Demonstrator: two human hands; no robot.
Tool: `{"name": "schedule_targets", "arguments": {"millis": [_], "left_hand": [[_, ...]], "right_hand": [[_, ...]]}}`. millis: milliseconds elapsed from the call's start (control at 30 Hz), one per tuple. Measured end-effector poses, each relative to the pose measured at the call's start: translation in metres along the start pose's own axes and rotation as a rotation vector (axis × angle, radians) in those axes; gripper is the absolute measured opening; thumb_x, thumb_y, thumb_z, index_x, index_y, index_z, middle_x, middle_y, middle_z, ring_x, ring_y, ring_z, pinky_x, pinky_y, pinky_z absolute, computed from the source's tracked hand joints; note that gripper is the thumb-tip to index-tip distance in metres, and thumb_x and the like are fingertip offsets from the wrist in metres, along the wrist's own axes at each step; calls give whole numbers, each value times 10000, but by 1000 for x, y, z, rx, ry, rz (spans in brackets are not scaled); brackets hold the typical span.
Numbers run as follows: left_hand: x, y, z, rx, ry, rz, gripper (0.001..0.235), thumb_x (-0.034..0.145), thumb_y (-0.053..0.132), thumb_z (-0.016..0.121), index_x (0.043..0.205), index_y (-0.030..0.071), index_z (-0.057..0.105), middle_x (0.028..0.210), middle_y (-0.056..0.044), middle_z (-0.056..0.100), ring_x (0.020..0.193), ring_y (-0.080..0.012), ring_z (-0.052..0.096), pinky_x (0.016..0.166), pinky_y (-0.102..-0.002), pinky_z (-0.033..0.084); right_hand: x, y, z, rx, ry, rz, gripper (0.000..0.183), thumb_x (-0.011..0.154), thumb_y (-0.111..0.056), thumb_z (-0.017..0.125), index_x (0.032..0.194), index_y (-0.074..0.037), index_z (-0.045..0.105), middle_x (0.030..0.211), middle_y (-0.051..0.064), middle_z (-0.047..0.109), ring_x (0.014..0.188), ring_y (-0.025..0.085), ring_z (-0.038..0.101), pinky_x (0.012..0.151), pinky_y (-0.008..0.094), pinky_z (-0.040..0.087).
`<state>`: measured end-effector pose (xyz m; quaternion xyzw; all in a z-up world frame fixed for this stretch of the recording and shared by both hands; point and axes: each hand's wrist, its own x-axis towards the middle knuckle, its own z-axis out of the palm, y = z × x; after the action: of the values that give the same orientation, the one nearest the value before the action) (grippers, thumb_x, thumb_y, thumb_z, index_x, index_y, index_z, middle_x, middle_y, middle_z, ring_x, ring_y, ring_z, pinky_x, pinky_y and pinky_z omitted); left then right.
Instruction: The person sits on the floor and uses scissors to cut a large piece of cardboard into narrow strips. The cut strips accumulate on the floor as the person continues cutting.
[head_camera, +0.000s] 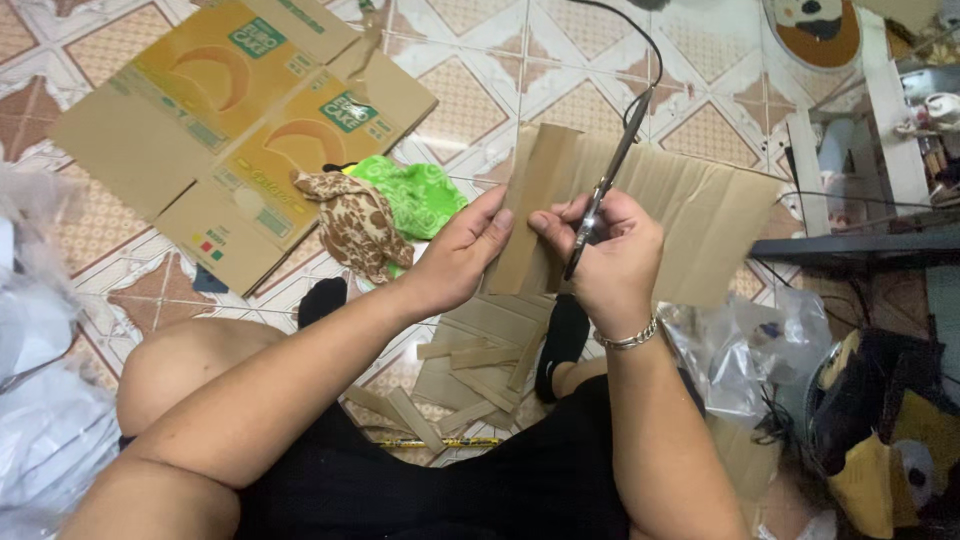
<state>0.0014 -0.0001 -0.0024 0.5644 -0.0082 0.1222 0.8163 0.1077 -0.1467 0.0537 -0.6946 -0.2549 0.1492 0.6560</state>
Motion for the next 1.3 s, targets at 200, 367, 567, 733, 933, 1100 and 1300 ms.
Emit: {"name": "schedule_targets", "arguments": {"millis": [200, 367, 567, 733, 933, 1100, 1300], "left_hand": [[-5, 6, 0, -63, -59, -11, 578, 1088, 145, 526, 1586, 28, 258, 1460, -109, 546, 1299, -146, 562, 1069, -309, 497], [-11, 23, -6, 56, 0, -73, 586, 1048, 82, 560, 1566, 7, 295, 1414, -128, 588, 1224, -157, 614, 1002, -315, 534], [-18, 23, -12, 85, 109, -82, 506, 1044, 62, 567, 1510, -22, 390, 1348, -138, 642, 1226, -151, 616, 1028, -304, 519], [-21, 16, -14, 106, 152, -8, 443, 1047, 62, 578, 1462, -38, 463, 1353, -143, 649, 1243, -152, 609, 1050, -315, 507], [-10, 7, -29, -235, 152, -131, 369, 1070, 100, 544, 1419, -19, 509, 1277, -133, 697, 1121, -161, 680, 976, -313, 564], [-5, 29, -79, 263, 728, -13, 312, 1036, 98, 562, 1334, 16, 598, 1130, -129, 753, 980, -156, 704, 876, -295, 567], [2, 67, -120, 44, 1019, 370, 256, 1027, 8, 591, 1257, -10, 480, 1216, -170, 679, 1111, -225, 702, 987, -353, 581]], "right_hand": [[1, -3, 6, 1, -42, 21, 266, 824, 46, 839, 887, -28, 592, 918, 106, 767, 862, 128, 742, 796, 271, 629], [2, 1, 18, 23, -64, 57, 256, 849, 68, 816, 884, -20, 578, 925, 125, 751, 861, 143, 732, 789, 280, 622], [0, 19, 33, 29, -85, 95, 251, 849, 63, 816, 883, -22, 583, 922, 113, 749, 856, 136, 724, 783, 274, 609], [-2, 28, 34, 36, -82, 140, 226, 858, 54, 812, 891, -22, 602, 922, 107, 745, 828, 130, 706, 760, 263, 591], [15, 35, 20, 239, 33, 259, 229, 857, 32, 808, 901, -54, 600, 905, 94, 734, 775, 133, 693, 700, 259, 571], [27, 30, -19, -172, 35, 412, 257, 817, -50, 885, 834, -71, 629, 749, 57, 684, 615, 139, 557, 534, 270, 422], [18, 51, -19, -791, -543, 660, 248, 736, -145, 923, 719, -41, 699, 680, 82, 730, 601, 145, 612, 555, 287, 489]]}}
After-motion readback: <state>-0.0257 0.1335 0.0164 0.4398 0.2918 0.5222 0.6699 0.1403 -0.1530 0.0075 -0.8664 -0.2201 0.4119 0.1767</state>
